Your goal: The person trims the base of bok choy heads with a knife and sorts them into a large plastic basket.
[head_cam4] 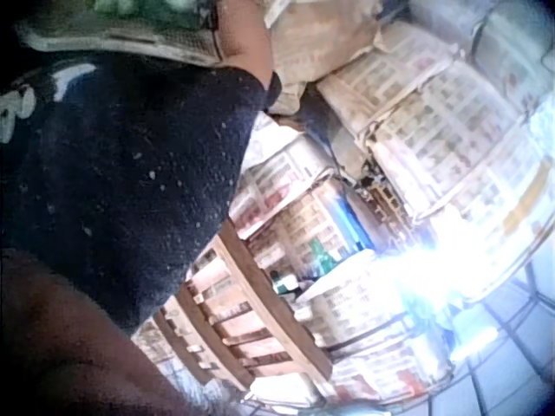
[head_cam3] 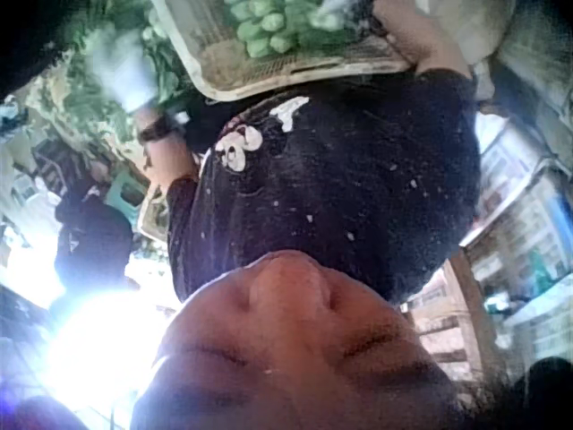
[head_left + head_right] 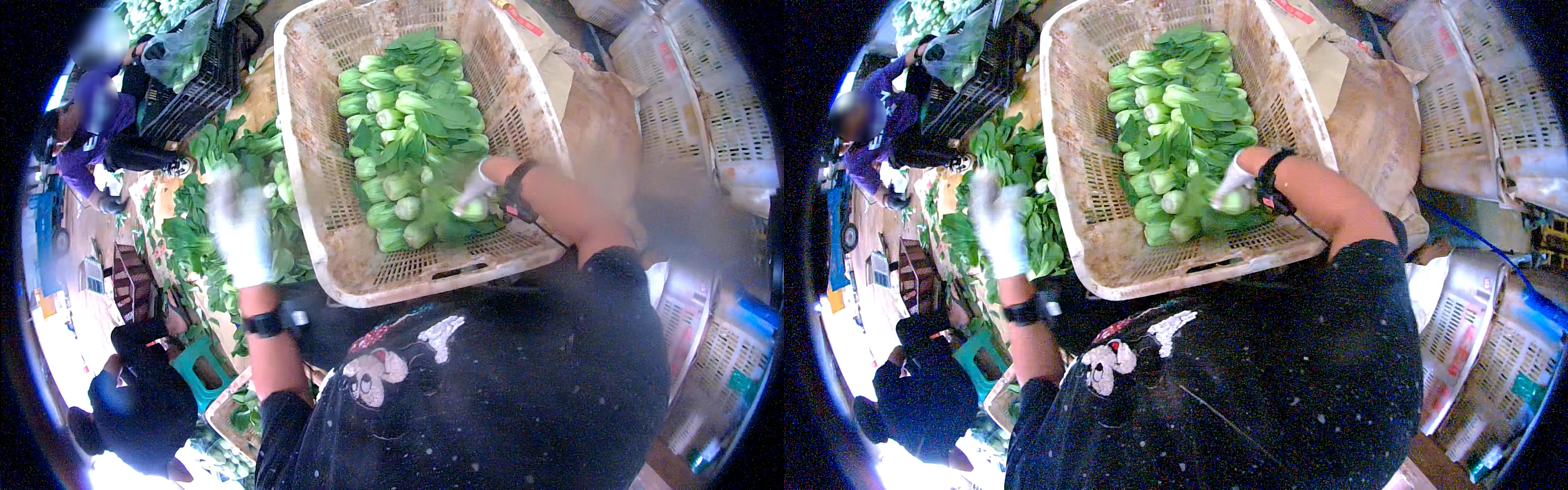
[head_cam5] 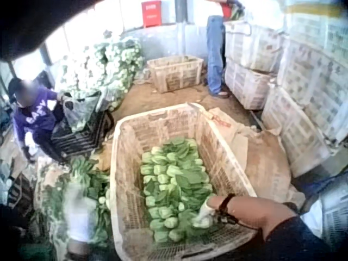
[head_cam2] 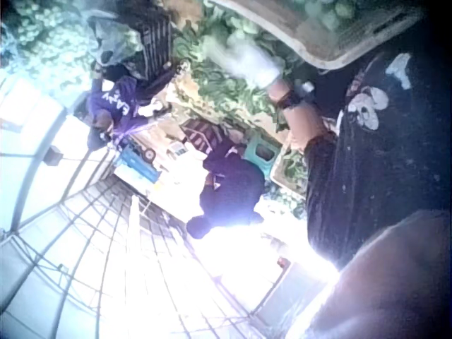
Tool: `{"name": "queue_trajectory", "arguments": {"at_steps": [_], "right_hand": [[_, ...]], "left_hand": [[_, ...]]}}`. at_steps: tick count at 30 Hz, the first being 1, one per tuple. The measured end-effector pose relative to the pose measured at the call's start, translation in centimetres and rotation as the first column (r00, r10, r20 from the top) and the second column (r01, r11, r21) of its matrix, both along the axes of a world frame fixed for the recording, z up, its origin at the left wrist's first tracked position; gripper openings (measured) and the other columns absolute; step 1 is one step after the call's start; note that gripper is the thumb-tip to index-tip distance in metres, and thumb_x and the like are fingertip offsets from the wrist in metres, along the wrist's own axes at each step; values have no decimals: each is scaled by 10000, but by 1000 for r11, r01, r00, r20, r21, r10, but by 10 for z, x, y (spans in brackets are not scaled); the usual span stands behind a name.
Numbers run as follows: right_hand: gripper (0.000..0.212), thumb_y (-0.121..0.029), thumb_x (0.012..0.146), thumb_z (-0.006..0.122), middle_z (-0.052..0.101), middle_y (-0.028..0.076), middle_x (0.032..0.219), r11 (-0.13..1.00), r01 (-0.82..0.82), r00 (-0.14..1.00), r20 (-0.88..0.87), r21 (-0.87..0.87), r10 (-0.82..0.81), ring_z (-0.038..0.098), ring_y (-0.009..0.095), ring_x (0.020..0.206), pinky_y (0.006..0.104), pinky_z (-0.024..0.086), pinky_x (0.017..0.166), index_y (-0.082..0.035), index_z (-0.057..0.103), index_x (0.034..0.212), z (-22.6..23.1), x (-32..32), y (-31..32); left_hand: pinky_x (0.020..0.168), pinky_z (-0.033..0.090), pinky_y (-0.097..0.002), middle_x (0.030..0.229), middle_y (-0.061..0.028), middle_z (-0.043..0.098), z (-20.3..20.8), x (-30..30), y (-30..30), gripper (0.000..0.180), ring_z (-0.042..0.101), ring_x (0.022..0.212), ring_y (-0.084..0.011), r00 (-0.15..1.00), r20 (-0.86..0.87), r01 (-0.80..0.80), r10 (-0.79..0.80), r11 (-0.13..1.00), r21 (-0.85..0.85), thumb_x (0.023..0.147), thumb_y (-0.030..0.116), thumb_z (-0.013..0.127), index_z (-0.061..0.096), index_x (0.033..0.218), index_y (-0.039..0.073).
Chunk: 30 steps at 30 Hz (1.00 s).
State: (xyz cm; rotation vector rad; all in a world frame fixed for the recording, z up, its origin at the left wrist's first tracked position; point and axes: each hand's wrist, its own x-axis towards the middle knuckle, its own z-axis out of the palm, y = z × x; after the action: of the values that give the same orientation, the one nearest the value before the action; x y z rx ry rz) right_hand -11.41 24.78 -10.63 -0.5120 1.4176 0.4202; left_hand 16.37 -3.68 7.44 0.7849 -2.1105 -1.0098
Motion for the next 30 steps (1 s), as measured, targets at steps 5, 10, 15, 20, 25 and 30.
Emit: {"name": "queue_trajectory", "arguments": {"at_steps": [5, 10, 15, 20, 25, 30], "right_hand": [[524, -612, 898, 369, 634, -47, 786, 824, 403, 831, 537, -398, -147, 447, 64, 485, 217, 338, 447, -194, 613, 1101, 115, 24, -74], [559, -566, 903, 372, 690, 113, 867, 500, 643, 681, 132, -580, -721, 392, 136, 433, 293, 292, 408, -85, 628, 1024, 17, -9, -50], [465, -338, 734, 677, 614, 161, 1155, 973, -215, 779, -617, -90, 115, 607, 343, 1023, 452, 480, 859, -117, 629, 1141, -142, -26, 77], [332, -322, 836, 560, 628, 185, 1101, 868, -17, 658, -660, -496, -364, 604, 349, 1028, 460, 497, 830, -97, 643, 1066, -129, 3, 75], [341, -278, 766, 643, 644, 156, 1077, 947, -251, 708, -705, -199, 39, 623, 314, 1000, 416, 520, 804, -105, 653, 1059, -108, 1, 41], [507, -261, 575, 800, 648, 131, 1070, 990, -59, 811, -584, -130, -28, 637, 285, 963, 385, 536, 798, -70, 665, 1024, -92, -23, 45]], "left_hand": [[1069, 239, -455, 1239, -94, 556, -5, -61, 110, 873, 503, 1180, -243, 650, 608, 636, -455, 764, -109, 598, 324, 773, 400, 1372, 166], [975, 398, -317, 1225, -80, 532, -28, -53, 95, 725, 505, 1121, -188, 918, -144, 353, -371, 594, 723, 668, 84, 805, 439, 1290, 14], [935, 421, -298, 1217, -61, 534, -21, -40, 70, 684, 503, 1106, -165, 945, -218, 313, -242, 489, 814, 711, 60, 752, 433, 1316, 54], [884, 460, -361, 1110, -57, 589, -25, 43, -12, 396, 557, 1005, -183, 929, -347, 263, 132, 425, 866, 863, 302, 617, 556, 1172, 60], [969, 416, -398, 1236, -111, 533, -29, 127, -137, 445, 505, 1128, -242, 898, -214, -33, 384, 544, 838, 845, 329, 614, 529, 1231, 125], [1090, 212, -455, 1482, -122, 265, -7, 89, -123, 533, 288, 1343, -285, 802, -170, -206, 572, 532, 821, 920, 420, 462, 350, 1385, 185]]}}
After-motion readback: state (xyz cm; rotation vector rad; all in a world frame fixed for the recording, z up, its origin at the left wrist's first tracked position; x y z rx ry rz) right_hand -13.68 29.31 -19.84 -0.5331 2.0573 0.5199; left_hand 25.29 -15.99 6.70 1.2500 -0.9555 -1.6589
